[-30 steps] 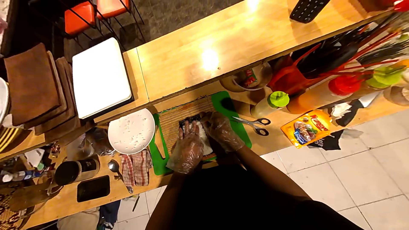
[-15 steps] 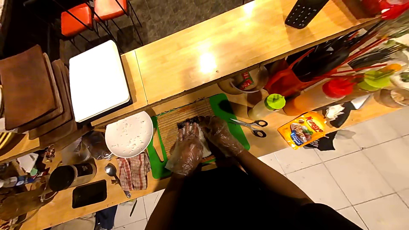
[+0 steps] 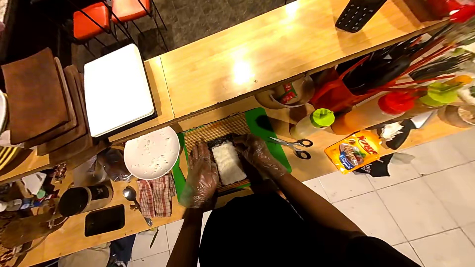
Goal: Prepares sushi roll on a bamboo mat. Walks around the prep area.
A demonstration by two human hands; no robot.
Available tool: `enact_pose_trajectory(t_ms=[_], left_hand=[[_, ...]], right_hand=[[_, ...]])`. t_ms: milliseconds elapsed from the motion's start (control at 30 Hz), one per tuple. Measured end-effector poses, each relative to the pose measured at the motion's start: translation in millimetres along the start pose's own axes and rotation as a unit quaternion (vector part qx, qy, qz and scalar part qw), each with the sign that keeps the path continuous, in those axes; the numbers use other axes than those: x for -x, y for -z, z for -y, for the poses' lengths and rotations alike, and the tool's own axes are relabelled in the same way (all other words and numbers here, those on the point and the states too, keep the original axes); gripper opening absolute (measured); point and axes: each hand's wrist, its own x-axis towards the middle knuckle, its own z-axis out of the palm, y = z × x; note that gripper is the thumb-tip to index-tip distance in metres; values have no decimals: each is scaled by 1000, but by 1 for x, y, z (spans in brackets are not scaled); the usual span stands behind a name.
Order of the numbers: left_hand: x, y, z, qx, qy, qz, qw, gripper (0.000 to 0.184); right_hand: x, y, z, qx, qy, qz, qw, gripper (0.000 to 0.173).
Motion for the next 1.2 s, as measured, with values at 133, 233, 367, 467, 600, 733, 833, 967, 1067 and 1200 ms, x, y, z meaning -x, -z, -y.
enact_pose_trajectory(t_ms=[133, 233, 367, 467, 600, 733, 833, 967, 1067, 1200], left_hand=[[1, -8, 8, 19, 17, 28, 999, 60], [1, -15, 7, 10, 10, 44, 999, 59], [-2, -18, 6, 15, 5, 51, 999, 59], [-2, -16, 6, 13, 5, 61, 998, 60], [-2, -14, 4, 16, 0, 65, 998, 61], [-4, -12, 4, 18, 3, 72, 997, 60], [-3, -11, 3, 18, 6, 80, 997, 60], [-7, -5, 2, 26, 4, 90, 996, 60], [-6, -5, 2, 47, 4, 82, 995, 60], [-7, -8, 4, 41, 4, 88, 995, 60]], right_hand=[[-10, -5, 10, 3, -7, 46, 999, 26], [-14, -8, 11, 28, -1, 69, 997, 23], [-19, 2, 20, 42, -6, 93, 995, 20], [-22, -7, 18, 56, -23, 84, 995, 19], [-30, -4, 21, 45, -65, 114, 990, 15], [-33, -2, 23, 58, -27, 93, 994, 14], [-29, -13, 17, 54, 13, 86, 995, 15], [-32, -14, 15, 79, 81, 66, 991, 14], [-32, -21, 21, 56, 94, 67, 992, 13], [-34, -25, 24, 70, 62, 104, 990, 16]])
